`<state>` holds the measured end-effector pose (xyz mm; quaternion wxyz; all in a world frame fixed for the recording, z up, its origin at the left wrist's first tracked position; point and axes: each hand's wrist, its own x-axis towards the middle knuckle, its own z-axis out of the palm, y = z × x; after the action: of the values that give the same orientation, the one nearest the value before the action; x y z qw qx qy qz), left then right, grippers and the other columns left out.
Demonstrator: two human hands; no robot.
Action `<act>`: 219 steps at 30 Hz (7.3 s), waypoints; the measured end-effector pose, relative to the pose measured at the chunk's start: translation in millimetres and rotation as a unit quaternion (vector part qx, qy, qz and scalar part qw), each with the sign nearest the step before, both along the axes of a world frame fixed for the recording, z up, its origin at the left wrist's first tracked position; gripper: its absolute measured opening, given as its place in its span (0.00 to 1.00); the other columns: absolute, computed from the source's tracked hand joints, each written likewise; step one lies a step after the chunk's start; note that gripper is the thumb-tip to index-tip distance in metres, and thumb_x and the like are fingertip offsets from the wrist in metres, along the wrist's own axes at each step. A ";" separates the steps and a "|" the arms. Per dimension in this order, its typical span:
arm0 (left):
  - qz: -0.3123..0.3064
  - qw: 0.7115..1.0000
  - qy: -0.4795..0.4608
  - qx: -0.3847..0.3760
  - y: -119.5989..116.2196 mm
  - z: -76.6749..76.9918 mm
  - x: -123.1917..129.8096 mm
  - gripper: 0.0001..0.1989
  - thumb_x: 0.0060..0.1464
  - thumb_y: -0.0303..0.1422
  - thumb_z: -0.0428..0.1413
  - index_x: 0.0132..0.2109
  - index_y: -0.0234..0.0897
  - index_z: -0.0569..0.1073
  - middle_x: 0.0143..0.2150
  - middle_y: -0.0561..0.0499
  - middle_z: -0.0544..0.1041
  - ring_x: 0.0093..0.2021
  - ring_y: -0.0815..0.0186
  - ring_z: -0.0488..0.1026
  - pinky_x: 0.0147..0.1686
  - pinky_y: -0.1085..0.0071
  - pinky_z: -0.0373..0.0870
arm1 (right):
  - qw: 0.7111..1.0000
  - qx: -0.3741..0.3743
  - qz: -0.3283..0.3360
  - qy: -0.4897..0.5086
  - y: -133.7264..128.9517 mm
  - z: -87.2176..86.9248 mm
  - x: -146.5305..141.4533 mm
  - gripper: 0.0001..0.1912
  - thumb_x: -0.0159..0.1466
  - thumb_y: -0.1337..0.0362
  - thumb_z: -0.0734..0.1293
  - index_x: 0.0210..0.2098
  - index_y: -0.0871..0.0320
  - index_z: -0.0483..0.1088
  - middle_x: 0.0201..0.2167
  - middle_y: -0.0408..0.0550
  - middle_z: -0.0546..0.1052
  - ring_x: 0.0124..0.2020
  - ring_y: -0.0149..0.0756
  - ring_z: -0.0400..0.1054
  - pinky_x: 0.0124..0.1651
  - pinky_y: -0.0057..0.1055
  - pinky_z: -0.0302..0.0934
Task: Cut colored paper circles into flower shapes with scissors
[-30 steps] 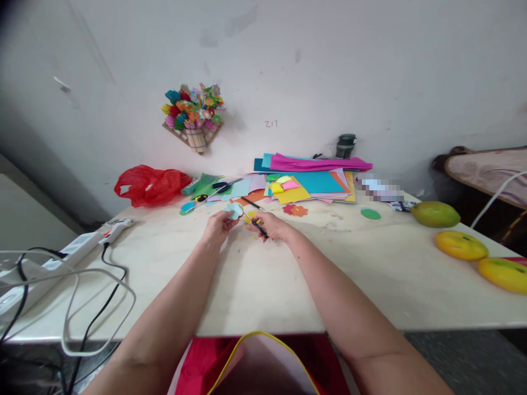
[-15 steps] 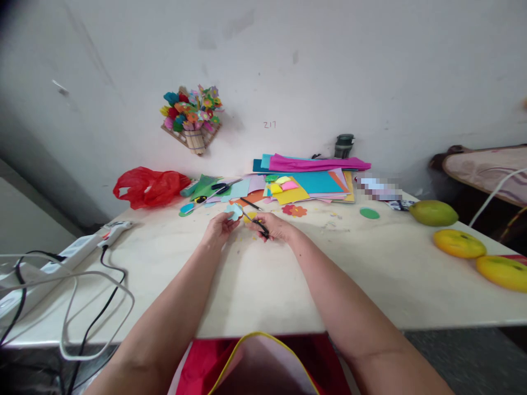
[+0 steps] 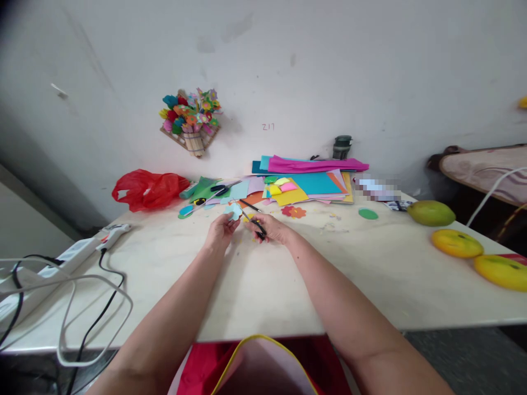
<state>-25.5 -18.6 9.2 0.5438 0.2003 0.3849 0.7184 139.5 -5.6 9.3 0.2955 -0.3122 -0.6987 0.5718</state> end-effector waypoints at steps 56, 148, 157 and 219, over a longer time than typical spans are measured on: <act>-0.198 0.942 0.266 0.058 -4.7 -4.0 -6.6 0.16 0.30 0.37 0.68 0.21 0.33 0.70 0.21 0.51 0.74 0.22 0.69 0.70 0.25 0.73 0.67 | 0.984 0.014 -0.158 0.084 2.1 19.0 1.5 0.18 0.42 0.70 0.71 0.33 0.59 0.66 0.20 0.37 0.71 0.20 0.27 0.64 0.24 0.25 0.58; -0.161 0.977 0.122 0.064 -6.6 0.2 -4.6 0.14 0.29 0.32 0.68 0.24 0.31 0.74 0.23 0.51 0.75 0.22 0.70 0.70 0.26 0.72 0.68 | 0.998 0.033 0.046 -0.011 0.5 11.3 15.5 0.15 0.57 0.54 0.66 0.32 0.61 0.65 0.23 0.45 0.73 0.19 0.27 0.66 0.16 0.22 0.51; -0.133 0.981 0.122 0.075 -6.3 2.1 -2.2 0.13 0.30 0.32 0.68 0.25 0.31 0.75 0.24 0.50 0.75 0.25 0.70 0.70 0.29 0.73 0.68 | 0.998 0.047 0.033 0.001 0.0 8.3 12.0 0.15 0.60 0.53 0.63 0.31 0.60 0.63 0.22 0.44 0.73 0.20 0.29 0.67 0.16 0.22 0.53; -0.039 0.992 0.103 0.066 -5.6 1.5 8.3 0.14 0.29 0.32 0.66 0.20 0.33 0.68 0.19 0.55 0.69 0.22 0.73 0.67 0.27 0.74 0.65 | 0.999 0.029 -0.042 0.018 -0.1 -1.7 -9.9 0.18 0.55 0.51 0.67 0.34 0.58 0.62 0.17 0.37 0.66 0.15 0.28 0.62 0.12 0.23 0.52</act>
<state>-17.2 -24.1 10.7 0.5140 0.3236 0.3828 0.6961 129.6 -5.7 7.6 0.3402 -0.3222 -0.6961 0.5440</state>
